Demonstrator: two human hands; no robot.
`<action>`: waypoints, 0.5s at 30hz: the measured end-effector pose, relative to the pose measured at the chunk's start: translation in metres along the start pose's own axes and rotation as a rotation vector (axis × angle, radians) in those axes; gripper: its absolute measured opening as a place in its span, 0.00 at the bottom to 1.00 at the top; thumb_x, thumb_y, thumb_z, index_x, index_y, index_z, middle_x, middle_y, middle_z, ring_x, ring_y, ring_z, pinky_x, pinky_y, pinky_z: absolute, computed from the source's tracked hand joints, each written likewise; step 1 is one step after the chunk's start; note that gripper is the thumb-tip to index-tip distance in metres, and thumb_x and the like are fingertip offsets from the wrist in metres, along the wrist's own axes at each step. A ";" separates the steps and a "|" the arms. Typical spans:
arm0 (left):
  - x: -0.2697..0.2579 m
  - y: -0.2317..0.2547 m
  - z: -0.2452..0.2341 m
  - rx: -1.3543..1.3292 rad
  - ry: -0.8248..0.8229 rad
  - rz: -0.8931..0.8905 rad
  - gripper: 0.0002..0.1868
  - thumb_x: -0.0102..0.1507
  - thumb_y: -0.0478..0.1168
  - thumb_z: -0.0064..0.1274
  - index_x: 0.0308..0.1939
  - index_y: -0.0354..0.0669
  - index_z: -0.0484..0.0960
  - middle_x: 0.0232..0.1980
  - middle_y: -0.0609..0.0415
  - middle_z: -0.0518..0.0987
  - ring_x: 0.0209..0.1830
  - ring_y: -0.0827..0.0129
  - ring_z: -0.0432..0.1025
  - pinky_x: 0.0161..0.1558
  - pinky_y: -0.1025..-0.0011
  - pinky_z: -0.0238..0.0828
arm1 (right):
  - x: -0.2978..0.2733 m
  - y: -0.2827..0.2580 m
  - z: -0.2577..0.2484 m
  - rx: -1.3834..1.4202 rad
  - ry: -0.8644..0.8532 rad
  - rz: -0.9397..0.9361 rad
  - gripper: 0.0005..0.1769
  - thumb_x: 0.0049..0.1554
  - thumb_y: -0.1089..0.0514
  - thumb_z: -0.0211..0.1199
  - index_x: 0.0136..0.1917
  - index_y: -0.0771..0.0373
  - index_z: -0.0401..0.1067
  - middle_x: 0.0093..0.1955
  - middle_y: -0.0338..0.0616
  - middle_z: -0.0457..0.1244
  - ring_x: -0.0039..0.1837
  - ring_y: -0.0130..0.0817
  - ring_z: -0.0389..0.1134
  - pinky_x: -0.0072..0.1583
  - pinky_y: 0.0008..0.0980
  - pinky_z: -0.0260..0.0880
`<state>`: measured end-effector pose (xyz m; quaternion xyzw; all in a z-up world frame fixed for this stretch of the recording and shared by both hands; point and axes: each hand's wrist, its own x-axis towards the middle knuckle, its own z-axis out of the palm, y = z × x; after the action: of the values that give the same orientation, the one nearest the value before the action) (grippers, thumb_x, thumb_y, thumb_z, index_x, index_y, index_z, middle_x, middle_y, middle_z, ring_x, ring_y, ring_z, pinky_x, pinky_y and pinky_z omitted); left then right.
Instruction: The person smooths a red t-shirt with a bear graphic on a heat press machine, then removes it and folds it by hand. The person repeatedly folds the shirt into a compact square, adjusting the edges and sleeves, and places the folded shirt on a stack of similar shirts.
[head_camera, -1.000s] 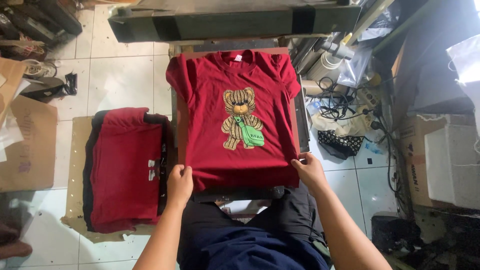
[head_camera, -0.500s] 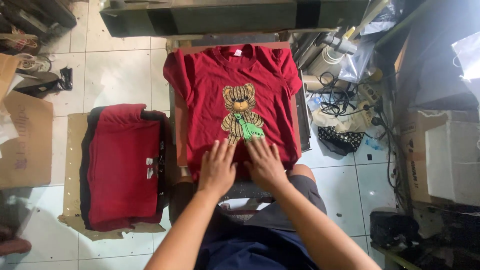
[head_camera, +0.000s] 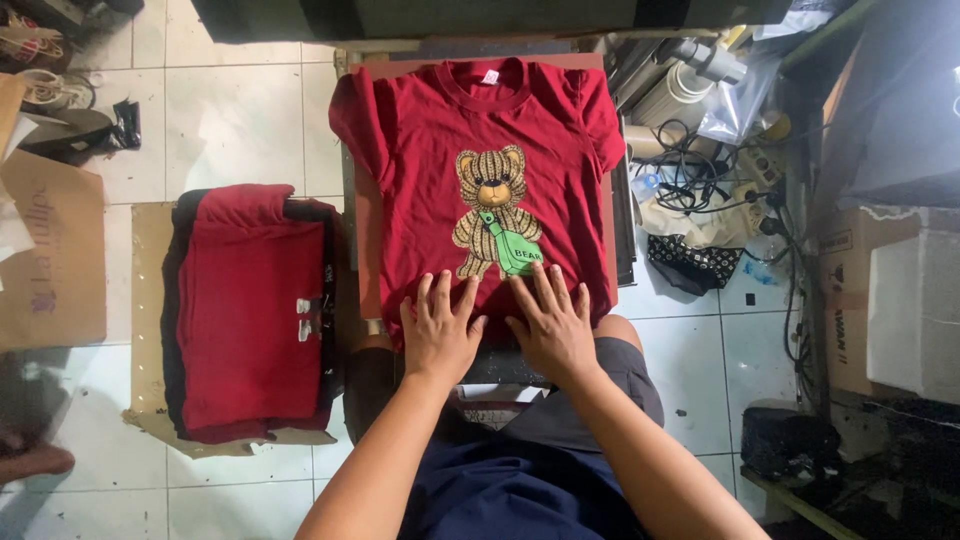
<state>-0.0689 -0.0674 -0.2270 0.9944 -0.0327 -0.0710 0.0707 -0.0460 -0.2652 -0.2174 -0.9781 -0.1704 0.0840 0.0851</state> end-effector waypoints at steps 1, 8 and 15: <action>0.002 0.001 0.000 -0.001 0.002 0.002 0.33 0.67 0.64 0.40 0.77 0.69 0.62 0.77 0.50 0.62 0.80 0.47 0.50 0.66 0.37 0.56 | 0.001 -0.001 0.002 -0.002 0.002 0.001 0.38 0.63 0.32 0.51 0.82 0.39 0.51 0.86 0.45 0.43 0.84 0.52 0.44 0.75 0.71 0.43; 0.000 0.000 -0.004 -0.047 -0.104 0.005 0.35 0.67 0.62 0.43 0.78 0.65 0.61 0.80 0.44 0.57 0.81 0.43 0.47 0.68 0.34 0.51 | 0.000 -0.002 0.008 -0.024 0.001 0.014 0.38 0.60 0.33 0.54 0.80 0.39 0.54 0.86 0.46 0.44 0.84 0.52 0.43 0.74 0.73 0.43; 0.021 0.012 -0.006 -0.166 -0.242 0.146 0.39 0.68 0.57 0.40 0.81 0.49 0.53 0.85 0.49 0.47 0.85 0.54 0.41 0.77 0.40 0.32 | 0.003 -0.007 -0.006 0.016 -0.089 0.042 0.39 0.59 0.35 0.57 0.80 0.41 0.54 0.86 0.45 0.41 0.85 0.52 0.40 0.75 0.73 0.40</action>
<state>-0.0485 -0.0802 -0.2222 0.9643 -0.1074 -0.1875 0.1530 -0.0439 -0.2585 -0.2104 -0.9761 -0.1525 0.1305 0.0836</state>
